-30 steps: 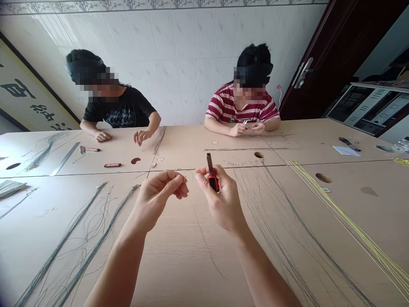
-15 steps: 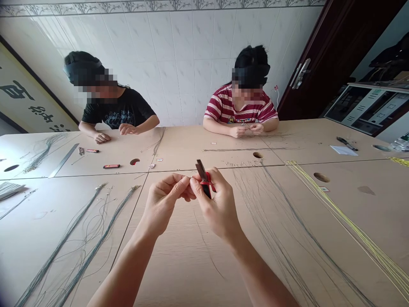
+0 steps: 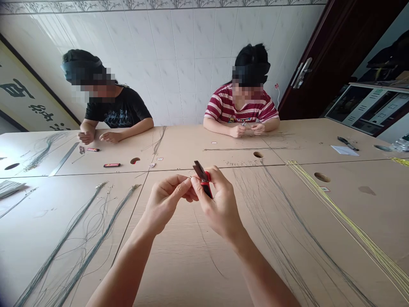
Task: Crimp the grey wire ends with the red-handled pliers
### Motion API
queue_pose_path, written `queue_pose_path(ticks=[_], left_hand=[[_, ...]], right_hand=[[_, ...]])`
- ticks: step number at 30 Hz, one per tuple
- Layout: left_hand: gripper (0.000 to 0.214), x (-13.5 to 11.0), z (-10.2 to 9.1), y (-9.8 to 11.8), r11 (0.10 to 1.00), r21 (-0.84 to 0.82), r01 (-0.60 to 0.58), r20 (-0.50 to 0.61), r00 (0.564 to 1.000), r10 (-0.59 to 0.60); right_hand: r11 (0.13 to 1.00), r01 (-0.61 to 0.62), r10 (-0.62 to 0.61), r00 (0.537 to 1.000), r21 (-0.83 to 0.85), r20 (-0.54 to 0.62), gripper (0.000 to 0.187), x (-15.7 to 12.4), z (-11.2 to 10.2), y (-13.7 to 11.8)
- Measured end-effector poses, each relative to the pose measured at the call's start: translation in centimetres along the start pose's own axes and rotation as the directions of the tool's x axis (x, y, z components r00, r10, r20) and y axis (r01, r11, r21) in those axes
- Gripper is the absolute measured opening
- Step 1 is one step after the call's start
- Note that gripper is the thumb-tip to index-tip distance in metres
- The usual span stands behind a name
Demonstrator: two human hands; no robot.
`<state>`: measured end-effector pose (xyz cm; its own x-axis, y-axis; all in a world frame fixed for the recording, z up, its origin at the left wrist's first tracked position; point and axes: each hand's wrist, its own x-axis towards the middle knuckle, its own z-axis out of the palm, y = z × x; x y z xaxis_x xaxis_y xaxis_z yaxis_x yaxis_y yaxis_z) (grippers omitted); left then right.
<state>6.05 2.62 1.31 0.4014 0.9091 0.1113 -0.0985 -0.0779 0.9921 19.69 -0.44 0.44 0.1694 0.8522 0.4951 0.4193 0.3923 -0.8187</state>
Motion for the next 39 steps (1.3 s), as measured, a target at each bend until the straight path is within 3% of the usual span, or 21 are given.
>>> queue_pose_path(ticks=[2,5,7,9,12,19,25,39], left_hand=[[0.024,0.1,-0.6,0.1,0.998,0.065,-0.016,-0.038,0.999,0.018],[0.014,0.3,-1.7,0.3,0.962,0.247,-0.116,-0.158,0.975,0.158],[0.015,0.2,-2.4,0.4,0.913,0.353,-0.206,-0.125,0.956,0.264],[0.02,0.1,-2.8,0.4,0.875,0.397,-0.277,-0.021,0.95,0.311],[0.027,-0.1,-3.0,0.4,0.855,0.431,-0.289,0.088,0.956,0.279],[0.023,0.2,-2.7,0.2,0.853,0.454,-0.257,0.192,0.963,0.188],[0.015,0.4,-2.7,0.2,0.874,0.447,-0.192,0.18,0.976,0.122],[0.01,0.3,-3.1,-0.1,0.889,0.426,-0.168,0.178,0.979,0.099]], right_hand=[[0.999,0.004,-0.003,1.0,-0.04,0.019,0.016,0.1,-0.2,0.0],[0.993,0.025,-0.019,0.998,-0.118,0.053,0.015,0.2,-0.6,0.0],[0.984,0.044,-0.029,0.996,-0.175,0.088,0.016,0.3,-0.8,0.1],[0.975,0.061,-0.035,0.992,-0.215,0.124,0.016,0.3,-0.9,0.1],[0.969,0.066,-0.029,0.987,-0.237,0.156,0.015,0.2,-0.9,0.3],[0.967,0.09,-0.041,0.978,-0.239,0.203,0.016,0.2,-0.9,0.4],[0.954,0.103,-0.037,0.972,-0.281,0.231,0.02,0.2,-1.1,0.5],[0.958,0.088,-0.009,0.96,-0.272,0.281,0.021,0.2,-1.2,0.2]])
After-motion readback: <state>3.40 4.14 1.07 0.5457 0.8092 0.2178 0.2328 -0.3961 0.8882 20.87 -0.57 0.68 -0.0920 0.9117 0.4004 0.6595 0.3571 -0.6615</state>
